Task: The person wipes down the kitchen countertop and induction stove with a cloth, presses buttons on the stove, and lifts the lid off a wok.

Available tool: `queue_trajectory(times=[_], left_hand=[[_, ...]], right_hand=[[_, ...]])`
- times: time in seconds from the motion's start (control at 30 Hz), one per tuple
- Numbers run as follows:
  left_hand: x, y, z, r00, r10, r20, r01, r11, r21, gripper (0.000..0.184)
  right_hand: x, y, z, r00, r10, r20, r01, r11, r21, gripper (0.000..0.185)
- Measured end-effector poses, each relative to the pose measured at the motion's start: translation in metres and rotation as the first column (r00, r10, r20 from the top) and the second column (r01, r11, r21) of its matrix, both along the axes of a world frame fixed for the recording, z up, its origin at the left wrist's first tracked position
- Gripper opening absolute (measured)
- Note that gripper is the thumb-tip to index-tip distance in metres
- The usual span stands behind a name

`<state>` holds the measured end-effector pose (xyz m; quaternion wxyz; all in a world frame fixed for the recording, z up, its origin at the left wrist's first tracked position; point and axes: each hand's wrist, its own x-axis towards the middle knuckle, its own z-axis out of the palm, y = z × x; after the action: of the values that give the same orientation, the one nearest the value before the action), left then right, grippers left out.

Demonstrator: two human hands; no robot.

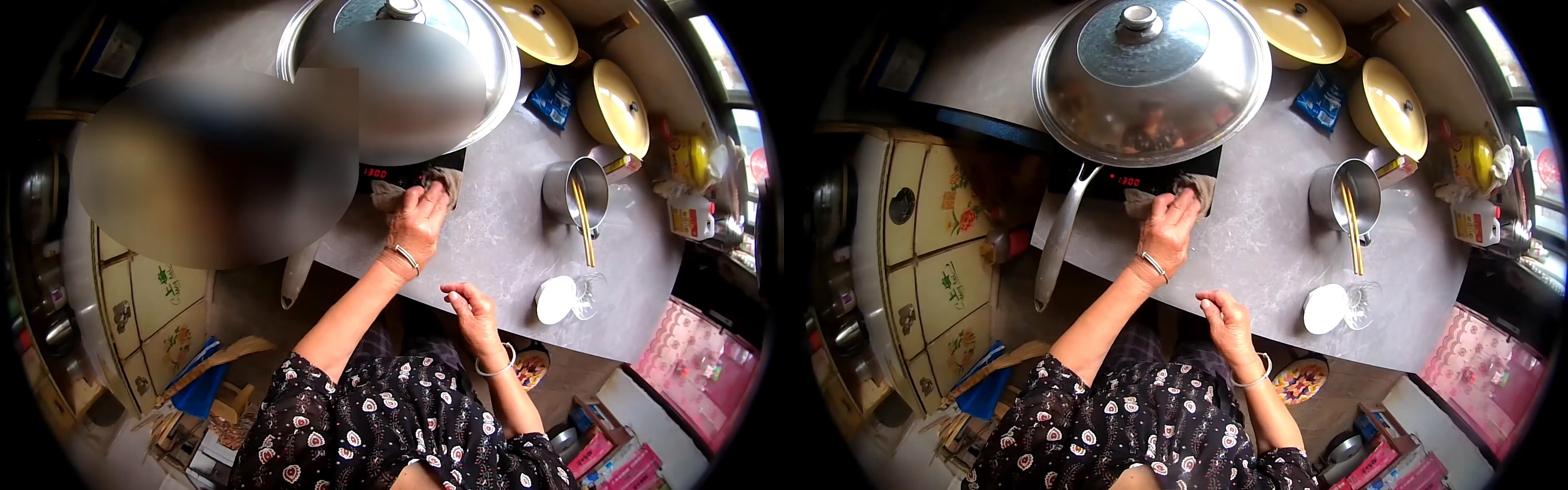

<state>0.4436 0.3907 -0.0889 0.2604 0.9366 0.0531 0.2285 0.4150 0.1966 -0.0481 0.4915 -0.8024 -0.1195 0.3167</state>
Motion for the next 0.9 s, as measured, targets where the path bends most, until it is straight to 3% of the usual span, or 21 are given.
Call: queue_trajectory(times=[0.13,0.23,0.47,0.6,0.73,0.83,0.9], left_hand=[[-0.009,-0.015,0.016,0.999,-0.046,0.005,0.043,0.864,-0.502,0.028],[-0.021,-0.008,0.025,0.995,0.089,-0.034,-0.093,0.815,-0.573,0.026],[-0.002,0.013,0.014,0.940,0.324,-0.105,-0.335,0.937,-0.101,0.036],[0.021,-0.008,-0.004,0.944,0.305,-0.127,-0.310,0.950,-0.026,0.042],[0.062,-0.019,-0.011,0.978,0.203,-0.049,-0.198,0.975,0.101,0.046],[0.070,-0.033,-0.008,0.985,0.084,-0.150,-0.079,0.996,0.041,0.042],[0.052,-0.039,-0.008,0.995,-0.092,-0.041,0.090,0.995,-0.045,0.038]], right_hand=[[0.001,-0.009,-0.002,0.999,-0.027,-0.017,0.027,0.999,0.030,0.012],[0.001,-0.014,-0.003,0.999,-0.036,-0.002,0.036,0.998,0.043,0.011],[0.000,-0.024,-0.012,0.998,-0.054,-0.015,0.055,0.997,0.048,0.010],[0.002,-0.028,-0.009,0.998,-0.065,-0.013,0.066,0.996,0.057,0.011],[0.003,-0.032,-0.005,0.997,-0.068,-0.030,0.069,0.997,0.043,0.011],[0.003,-0.034,-0.006,0.998,-0.061,-0.018,0.061,0.997,0.044,0.011],[0.004,-0.033,-0.003,0.998,-0.063,-0.013,0.063,0.997,0.038,0.011]])
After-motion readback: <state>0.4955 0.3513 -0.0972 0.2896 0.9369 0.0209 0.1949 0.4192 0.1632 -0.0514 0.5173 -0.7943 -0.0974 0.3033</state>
